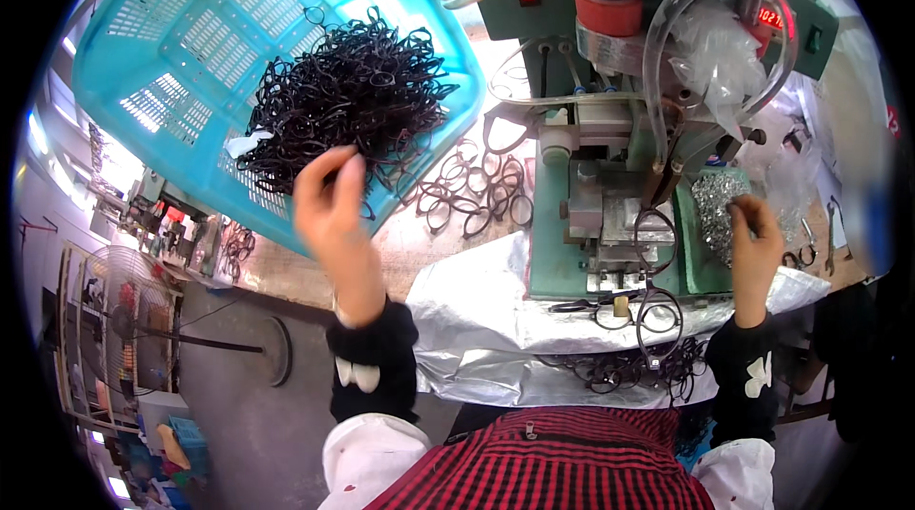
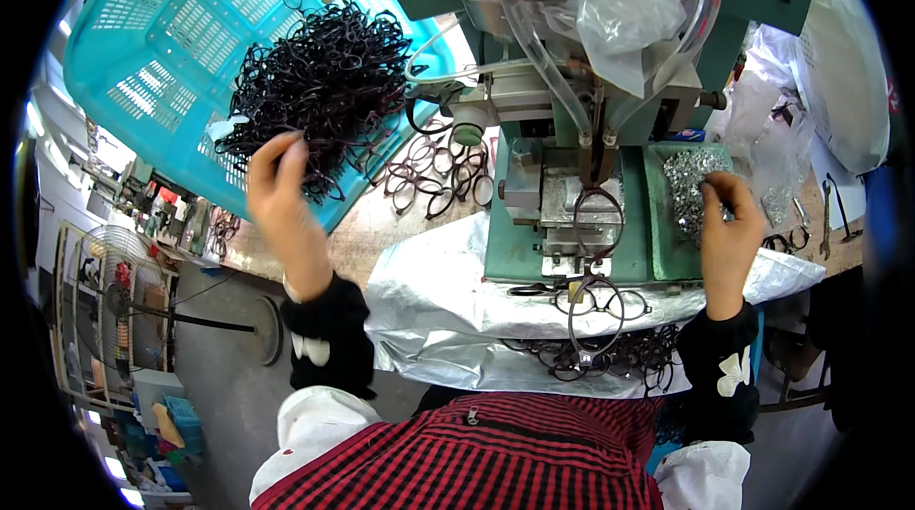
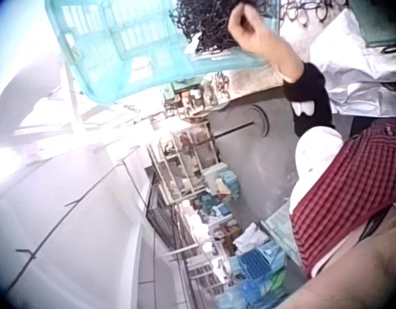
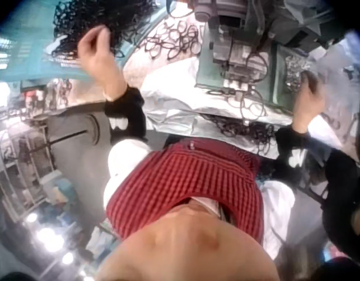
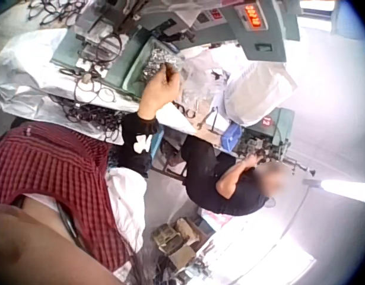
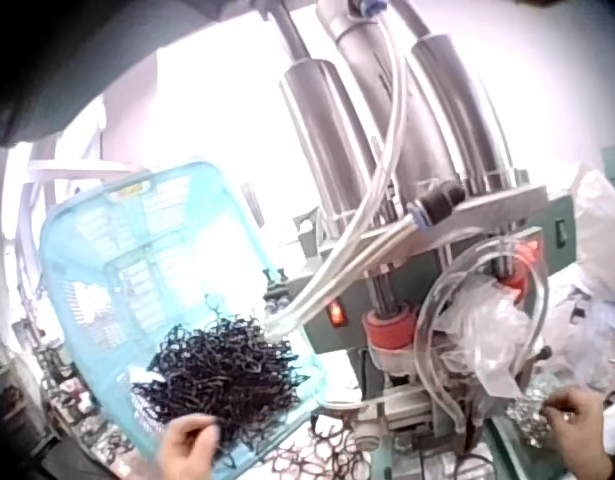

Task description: The person assembles eyeglasses by inserting small metal components into the frame using a press machine. They repeatedly pick up frames, place them in the machine, add components, and operate the press to secure the parts.

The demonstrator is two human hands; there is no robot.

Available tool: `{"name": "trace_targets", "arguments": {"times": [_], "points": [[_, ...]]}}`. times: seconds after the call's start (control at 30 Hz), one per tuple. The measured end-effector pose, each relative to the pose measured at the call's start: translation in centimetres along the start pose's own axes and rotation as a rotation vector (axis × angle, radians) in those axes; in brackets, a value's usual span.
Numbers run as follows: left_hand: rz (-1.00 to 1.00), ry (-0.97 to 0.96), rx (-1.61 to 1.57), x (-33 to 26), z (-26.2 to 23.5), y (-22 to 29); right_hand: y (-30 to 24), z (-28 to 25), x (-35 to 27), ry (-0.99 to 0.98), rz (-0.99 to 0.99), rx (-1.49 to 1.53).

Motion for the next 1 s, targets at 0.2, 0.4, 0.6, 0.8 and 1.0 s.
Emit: {"name": "trace_targets", "arguments": {"times": [0.2, 0.4, 0.6, 0.8, 1.0], "points": [[-0.115, -0.740, 0.690, -3.7, 7.3, -18.8, -2.7, 2.5, -0.6, -0.104, 0.001, 0.131], [-0.417, -0.653, 0.424, -6.0, 4.6, -24.3, 2.2, -1.8, -2.1, 0.000, 0.295, 0.507], [-0.232, -0.343, 0.116, -5.1, 1.7, -15.1, 4.1, 1.1, 0.0, -0.018, 0.255, 0.676], [-0.394, -0.069, -0.245, -6.3, 0.7, -7.9, -4.7, 3.6, -2.7, -0.268, 0.170, 0.618], [-0.516, -0.148, -0.403, -10.0, 3.1, -7.1, -9.4, 5.4, -3.6, -0.337, 0.016, 0.538]]}}
Point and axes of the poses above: each hand's wrist, its own x-axis towards the middle knuckle, its own z-axis out of the palm, y = z × x, the point moved 1 cm from there along x, towards the middle knuckle, and after that the axes turned 15 degrees about z, right-handed, at the moved point
